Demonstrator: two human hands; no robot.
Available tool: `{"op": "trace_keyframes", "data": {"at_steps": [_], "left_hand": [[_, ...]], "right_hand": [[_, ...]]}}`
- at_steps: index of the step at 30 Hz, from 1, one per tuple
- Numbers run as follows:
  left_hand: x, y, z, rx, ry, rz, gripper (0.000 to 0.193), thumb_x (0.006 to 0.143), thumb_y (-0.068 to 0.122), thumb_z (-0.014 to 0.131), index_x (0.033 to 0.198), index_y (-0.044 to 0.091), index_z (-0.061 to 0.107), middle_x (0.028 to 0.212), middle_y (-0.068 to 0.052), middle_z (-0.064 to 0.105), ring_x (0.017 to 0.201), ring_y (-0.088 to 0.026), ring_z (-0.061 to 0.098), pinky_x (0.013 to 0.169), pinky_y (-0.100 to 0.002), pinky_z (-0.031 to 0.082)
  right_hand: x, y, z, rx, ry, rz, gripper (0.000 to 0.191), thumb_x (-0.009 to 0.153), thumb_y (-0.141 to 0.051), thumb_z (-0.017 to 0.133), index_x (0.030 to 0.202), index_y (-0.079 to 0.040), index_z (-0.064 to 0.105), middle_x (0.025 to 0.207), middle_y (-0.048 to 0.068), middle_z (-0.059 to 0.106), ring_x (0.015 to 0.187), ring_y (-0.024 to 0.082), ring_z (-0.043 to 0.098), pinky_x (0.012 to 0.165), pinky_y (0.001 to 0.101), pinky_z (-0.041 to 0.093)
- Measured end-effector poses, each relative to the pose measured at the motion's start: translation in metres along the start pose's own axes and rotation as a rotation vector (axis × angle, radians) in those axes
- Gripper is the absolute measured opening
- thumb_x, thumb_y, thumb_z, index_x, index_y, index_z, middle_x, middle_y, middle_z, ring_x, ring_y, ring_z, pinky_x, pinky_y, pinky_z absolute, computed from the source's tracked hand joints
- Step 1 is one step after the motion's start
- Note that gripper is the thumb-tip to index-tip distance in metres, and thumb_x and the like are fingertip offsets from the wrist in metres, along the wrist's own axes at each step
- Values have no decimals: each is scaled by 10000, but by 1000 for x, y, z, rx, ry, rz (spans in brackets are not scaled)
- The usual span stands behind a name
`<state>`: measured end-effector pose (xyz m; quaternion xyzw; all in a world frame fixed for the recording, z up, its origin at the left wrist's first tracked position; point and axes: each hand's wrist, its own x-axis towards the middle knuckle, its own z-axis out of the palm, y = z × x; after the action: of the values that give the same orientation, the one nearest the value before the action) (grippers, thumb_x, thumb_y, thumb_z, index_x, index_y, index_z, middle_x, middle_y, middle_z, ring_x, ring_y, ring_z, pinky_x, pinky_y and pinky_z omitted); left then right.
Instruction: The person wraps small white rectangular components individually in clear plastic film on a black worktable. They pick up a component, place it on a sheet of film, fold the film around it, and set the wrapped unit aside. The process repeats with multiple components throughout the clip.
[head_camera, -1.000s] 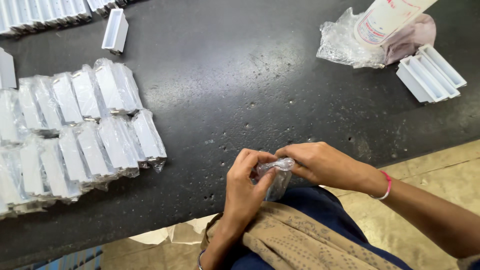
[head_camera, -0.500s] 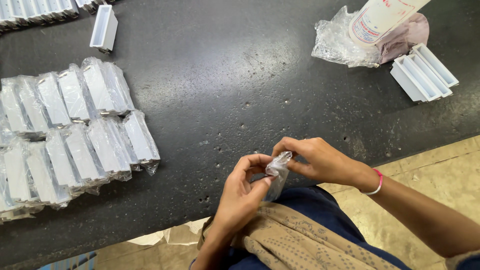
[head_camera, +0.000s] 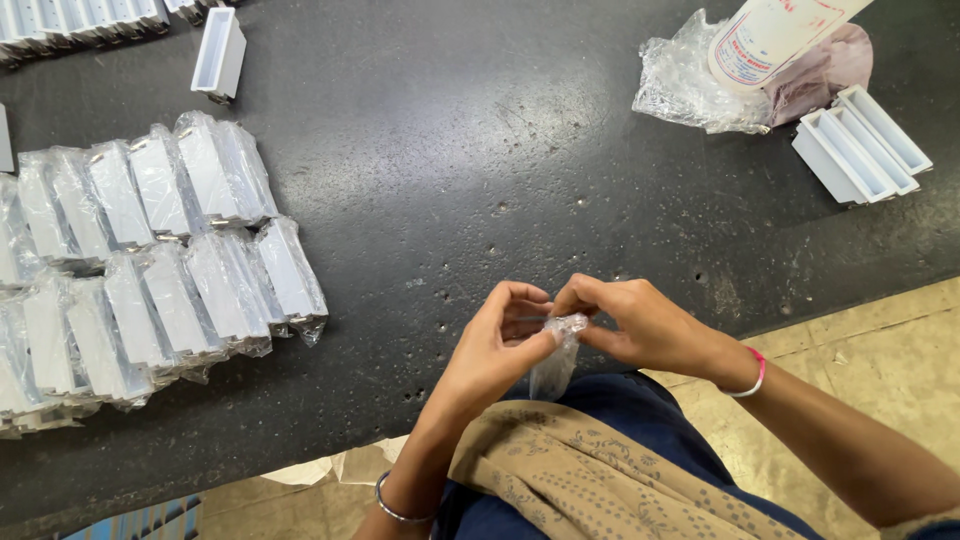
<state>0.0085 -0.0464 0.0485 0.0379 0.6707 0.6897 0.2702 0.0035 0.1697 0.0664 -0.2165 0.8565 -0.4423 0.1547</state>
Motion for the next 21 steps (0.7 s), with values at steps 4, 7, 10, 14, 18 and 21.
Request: {"op": "trace_keyframes", "data": {"at_steps": [4, 7, 10, 14, 18, 21], "left_hand": [[6, -6, 0, 24, -61, -13, 498, 820, 210, 740, 1253, 55, 549, 1180, -137, 684, 1114, -225, 676, 957, -380, 541], [8, -8, 2, 35, -68, -20, 505, 798, 215, 754, 1235, 52, 561, 1140, -142, 693, 1075, -229, 678, 925, -379, 545], [8, -10, 5, 19, -54, -20, 522, 774, 192, 750, 1235, 53, 549, 1101, -150, 702, 1022, -232, 696, 889, -381, 562], [7, -12, 10, 18, -21, -12, 544, 758, 156, 738, 1245, 49, 522, 1089, -161, 702, 996, -230, 713, 866, -381, 579], [4, -10, 14, 11, -8, -27, 549, 765, 162, 720, 1259, 62, 504, 1100, -151, 694, 981, -229, 724, 838, -381, 596], [4, -7, 17, 105, 14, -21, 557, 751, 157, 732, 1254, 70, 510, 1092, -144, 714, 968, -226, 726, 824, -376, 585]], "right_hand": [[-3, -2, 0, 15, -15, -16, 218, 854, -59, 716, 1062, -38, 656, 944, 93, 785, 873, 213, 794, 768, 337, 602], [-5, -2, -3, 10, -43, 0, 187, 870, -54, 695, 1053, -41, 660, 931, 93, 786, 853, 217, 790, 745, 346, 597], [-8, -2, -6, 16, -84, -3, 186, 866, -43, 681, 1051, -42, 666, 930, 99, 786, 852, 228, 788, 741, 353, 593], [-10, 0, -9, 56, -148, -50, 171, 900, -52, 654, 1070, -40, 669, 950, 96, 792, 866, 227, 795, 758, 349, 599], [-10, 3, -20, 161, -257, -136, 169, 970, -90, 627, 1119, -32, 681, 1046, 85, 807, 944, 206, 801, 799, 357, 611], [-11, 5, -23, 164, -282, 67, 196, 959, -152, 656, 1098, -41, 739, 946, 92, 823, 857, 199, 772, 775, 362, 604]]}}
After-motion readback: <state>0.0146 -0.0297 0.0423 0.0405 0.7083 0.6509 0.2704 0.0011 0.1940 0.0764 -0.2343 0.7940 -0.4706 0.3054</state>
